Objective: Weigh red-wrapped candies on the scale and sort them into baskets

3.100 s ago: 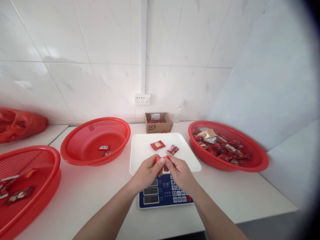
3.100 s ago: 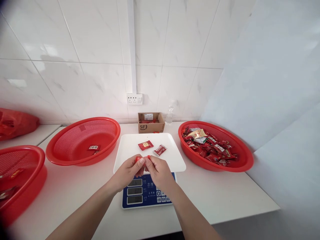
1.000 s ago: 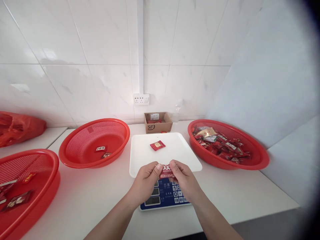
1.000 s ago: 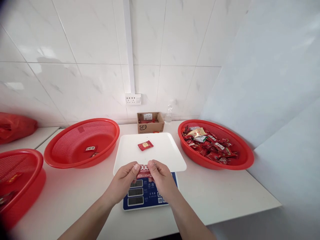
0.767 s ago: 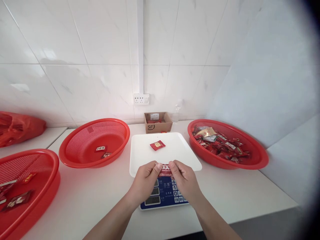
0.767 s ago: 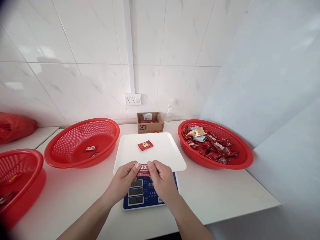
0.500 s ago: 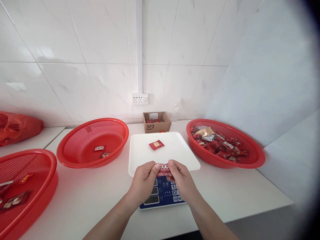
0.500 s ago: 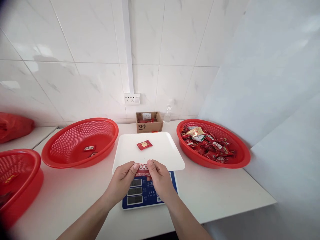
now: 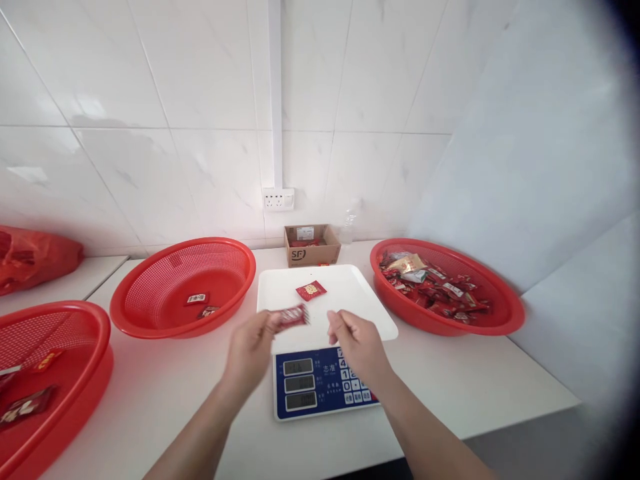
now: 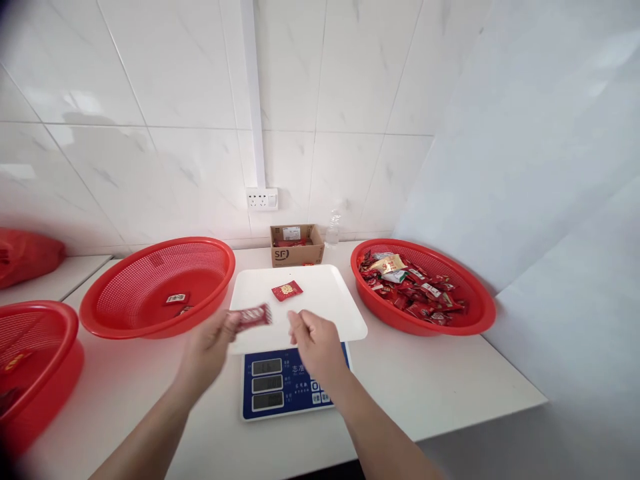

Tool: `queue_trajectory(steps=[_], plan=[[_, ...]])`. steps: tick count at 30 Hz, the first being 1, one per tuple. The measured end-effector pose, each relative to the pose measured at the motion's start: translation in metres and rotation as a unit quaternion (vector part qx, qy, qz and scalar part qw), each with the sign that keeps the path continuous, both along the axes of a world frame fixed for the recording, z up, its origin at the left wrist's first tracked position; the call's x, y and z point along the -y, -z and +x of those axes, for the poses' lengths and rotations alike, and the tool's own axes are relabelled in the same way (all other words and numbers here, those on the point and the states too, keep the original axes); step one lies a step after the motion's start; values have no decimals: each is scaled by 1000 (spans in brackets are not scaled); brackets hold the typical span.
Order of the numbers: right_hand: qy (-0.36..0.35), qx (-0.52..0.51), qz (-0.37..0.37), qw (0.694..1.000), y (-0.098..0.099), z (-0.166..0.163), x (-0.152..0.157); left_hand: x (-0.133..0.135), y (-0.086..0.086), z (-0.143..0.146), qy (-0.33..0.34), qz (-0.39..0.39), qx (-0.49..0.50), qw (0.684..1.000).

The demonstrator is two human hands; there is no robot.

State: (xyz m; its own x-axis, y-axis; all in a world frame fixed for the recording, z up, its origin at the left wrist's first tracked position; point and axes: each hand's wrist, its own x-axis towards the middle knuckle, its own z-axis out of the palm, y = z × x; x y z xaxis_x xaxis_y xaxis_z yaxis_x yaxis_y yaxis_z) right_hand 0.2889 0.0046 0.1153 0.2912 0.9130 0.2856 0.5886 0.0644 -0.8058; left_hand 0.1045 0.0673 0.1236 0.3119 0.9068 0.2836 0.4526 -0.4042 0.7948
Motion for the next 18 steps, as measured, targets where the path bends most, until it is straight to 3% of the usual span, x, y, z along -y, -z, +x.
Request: queue_trajectory(steps=[3,7,11,18], plan=[[16,78,-11,997,-2,14,-19,-26,-19,-28,-129,26,-40,991],[-47,267,-39,962,2,20,-49,-66,-36,-58,-199,44,-174,963],[-67,359,-63,929,8,14,-70,-94,-30,-72,-207,25,-263,942],[-57,391,-100,913,12,12,-78,-107,-17,-81,-193,13,-290,937]])
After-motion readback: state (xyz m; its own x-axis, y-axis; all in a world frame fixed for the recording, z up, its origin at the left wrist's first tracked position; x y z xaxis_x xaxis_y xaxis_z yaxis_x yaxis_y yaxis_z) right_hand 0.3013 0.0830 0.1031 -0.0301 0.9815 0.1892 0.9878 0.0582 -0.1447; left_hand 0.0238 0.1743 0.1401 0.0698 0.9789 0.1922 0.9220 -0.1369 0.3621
